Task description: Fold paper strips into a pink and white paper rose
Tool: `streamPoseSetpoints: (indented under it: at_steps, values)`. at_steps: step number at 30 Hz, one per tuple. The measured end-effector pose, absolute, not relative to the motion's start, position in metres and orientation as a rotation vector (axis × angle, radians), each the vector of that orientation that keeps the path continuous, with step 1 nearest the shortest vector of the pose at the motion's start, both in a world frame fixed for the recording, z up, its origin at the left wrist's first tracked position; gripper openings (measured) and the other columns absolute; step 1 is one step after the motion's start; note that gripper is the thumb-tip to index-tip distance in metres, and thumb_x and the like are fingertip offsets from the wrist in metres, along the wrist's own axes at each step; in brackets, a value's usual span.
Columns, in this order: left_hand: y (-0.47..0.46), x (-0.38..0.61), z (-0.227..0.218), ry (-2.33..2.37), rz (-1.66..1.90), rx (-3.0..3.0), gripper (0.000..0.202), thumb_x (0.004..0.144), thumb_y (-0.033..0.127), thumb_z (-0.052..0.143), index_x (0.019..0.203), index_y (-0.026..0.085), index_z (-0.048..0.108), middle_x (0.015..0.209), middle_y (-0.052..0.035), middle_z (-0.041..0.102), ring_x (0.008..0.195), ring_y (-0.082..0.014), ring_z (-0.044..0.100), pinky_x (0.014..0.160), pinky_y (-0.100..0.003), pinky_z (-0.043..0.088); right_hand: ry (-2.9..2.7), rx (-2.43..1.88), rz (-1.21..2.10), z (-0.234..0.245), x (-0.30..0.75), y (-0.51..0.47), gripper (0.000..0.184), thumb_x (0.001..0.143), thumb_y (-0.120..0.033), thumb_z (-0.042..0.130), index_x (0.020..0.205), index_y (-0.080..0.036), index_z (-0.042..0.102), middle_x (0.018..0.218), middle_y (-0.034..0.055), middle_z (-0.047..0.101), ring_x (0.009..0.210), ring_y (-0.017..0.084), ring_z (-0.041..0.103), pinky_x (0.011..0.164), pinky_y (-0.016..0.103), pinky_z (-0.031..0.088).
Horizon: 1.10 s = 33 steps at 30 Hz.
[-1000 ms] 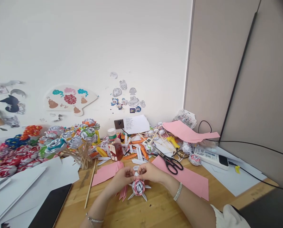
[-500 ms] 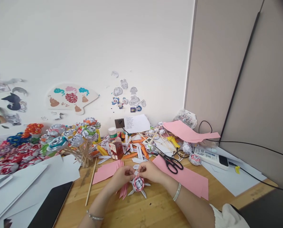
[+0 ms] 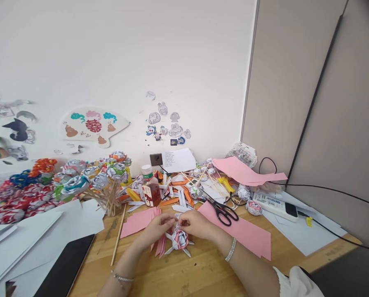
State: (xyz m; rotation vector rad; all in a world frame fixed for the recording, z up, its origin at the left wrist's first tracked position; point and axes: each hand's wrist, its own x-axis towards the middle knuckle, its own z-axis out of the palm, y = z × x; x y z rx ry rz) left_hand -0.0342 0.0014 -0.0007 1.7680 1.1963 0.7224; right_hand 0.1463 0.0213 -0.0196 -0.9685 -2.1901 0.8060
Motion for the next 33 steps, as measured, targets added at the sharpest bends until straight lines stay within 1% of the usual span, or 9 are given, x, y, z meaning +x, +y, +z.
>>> streamPoseSetpoints:
  at_steps: [1, 3, 5, 7, 12, 16, 22, 27, 33]
  values:
    - [0.001, -0.035, -0.001, 1.178, 0.722, 1.672, 0.042, 0.071, 0.054, 0.055, 0.085, 0.015, 0.063, 0.072, -0.0013, 0.063, 0.066, -0.0157, 0.058, 0.062, -0.027, 0.046, -2.184, -0.957, 0.79, -0.019, 0.146, 0.021, 0.01, 0.069, -0.008, 0.065, 0.069, -0.016, 0.069, 0.065, -0.0027, 0.064, 0.059, 0.01, 0.053, 0.054, 0.018, 0.035]
    - [0.0, -0.037, -0.002, 1.137, 0.682, 1.506, 0.045, 0.066, 0.056, 0.062, 0.084, 0.015, 0.06, 0.074, -0.0013, 0.063, 0.068, -0.0165, 0.059, 0.061, -0.028, 0.048, -2.15, -0.941, 0.786, -0.019, 0.145, 0.021, 0.01, 0.07, -0.009, 0.066, 0.071, -0.017, 0.07, 0.067, -0.0018, 0.066, 0.061, 0.011, 0.055, 0.056, 0.019, 0.036]
    - [0.001, -0.038, -0.005, 1.111, 0.66, 1.436, 0.046, 0.059, 0.056, 0.068, 0.08, 0.016, 0.058, 0.072, 0.0, 0.062, 0.068, -0.0167, 0.06, 0.06, -0.028, 0.048, -2.122, -0.92, 0.791, -0.018, 0.144, 0.021, 0.01, 0.072, -0.01, 0.066, 0.074, -0.018, 0.072, 0.07, -0.0007, 0.067, 0.064, 0.012, 0.057, 0.058, 0.02, 0.038]
    - [0.004, -0.039, -0.009, 1.115, 0.697, 1.465, 0.047, 0.057, 0.057, 0.07, 0.077, 0.017, 0.056, 0.069, 0.0014, 0.061, 0.065, -0.0156, 0.059, 0.057, -0.026, 0.047, -2.128, -0.876, 0.779, -0.018, 0.145, 0.022, 0.011, 0.074, -0.011, 0.065, 0.077, -0.019, 0.073, 0.072, 0.0004, 0.068, 0.068, 0.014, 0.059, 0.06, 0.02, 0.039]
    - [0.014, -0.042, -0.019, 1.114, 0.766, 1.555, 0.047, 0.059, 0.058, 0.069, 0.072, 0.015, 0.056, 0.065, 0.0021, 0.057, 0.06, -0.0118, 0.052, 0.053, -0.022, 0.04, -2.211, -0.686, 0.725, -0.016, 0.149, 0.025, 0.012, 0.08, -0.016, 0.062, 0.083, -0.021, 0.073, 0.078, 0.0021, 0.07, 0.076, 0.015, 0.06, 0.069, 0.023, 0.042]
    - [0.017, -0.042, -0.022, 1.097, 0.78, 1.607, 0.047, 0.061, 0.059, 0.068, 0.071, 0.015, 0.056, 0.065, 0.0023, 0.055, 0.058, -0.0114, 0.049, 0.053, -0.022, 0.037, -2.25, -0.57, 0.754, -0.013, 0.152, 0.025, 0.016, 0.08, -0.013, 0.059, 0.082, -0.021, 0.072, 0.08, 0.0017, 0.069, 0.078, 0.015, 0.06, 0.074, 0.025, 0.043]
    - [0.017, -0.041, -0.02, 1.065, 0.778, 1.649, 0.044, 0.065, 0.058, 0.066, 0.072, 0.015, 0.056, 0.064, 0.0032, 0.053, 0.059, -0.0112, 0.047, 0.054, -0.022, 0.036, -2.234, -0.525, 0.822, -0.018, 0.155, 0.027, 0.036, 0.078, -0.003, 0.046, 0.095, -0.023, 0.072, 0.087, 0.002, 0.067, 0.08, 0.013, 0.058, 0.076, 0.025, 0.044]
    - [0.017, -0.04, -0.019, 1.014, 0.783, 1.648, 0.045, 0.065, 0.059, 0.066, 0.072, 0.015, 0.054, 0.063, 0.0039, 0.052, 0.058, -0.0108, 0.047, 0.055, -0.023, 0.035, -2.196, -0.408, 0.884, -0.024, 0.154, 0.031, 0.034, 0.076, -0.005, 0.045, 0.083, -0.022, 0.074, 0.085, 0.0031, 0.064, 0.079, 0.013, 0.057, 0.075, 0.026, 0.046]
    - [0.01, -0.038, -0.012, 0.949, 0.768, 1.645, 0.043, 0.068, 0.058, 0.064, 0.073, 0.016, 0.053, 0.067, 0.002, 0.055, 0.062, -0.0126, 0.051, 0.058, -0.024, 0.038, -2.117, -0.357, 0.904, -0.021, 0.152, 0.029, 0.028, 0.081, -0.012, 0.046, 0.074, -0.02, 0.072, 0.078, 0.0034, 0.066, 0.075, 0.014, 0.058, 0.073, 0.026, 0.046]
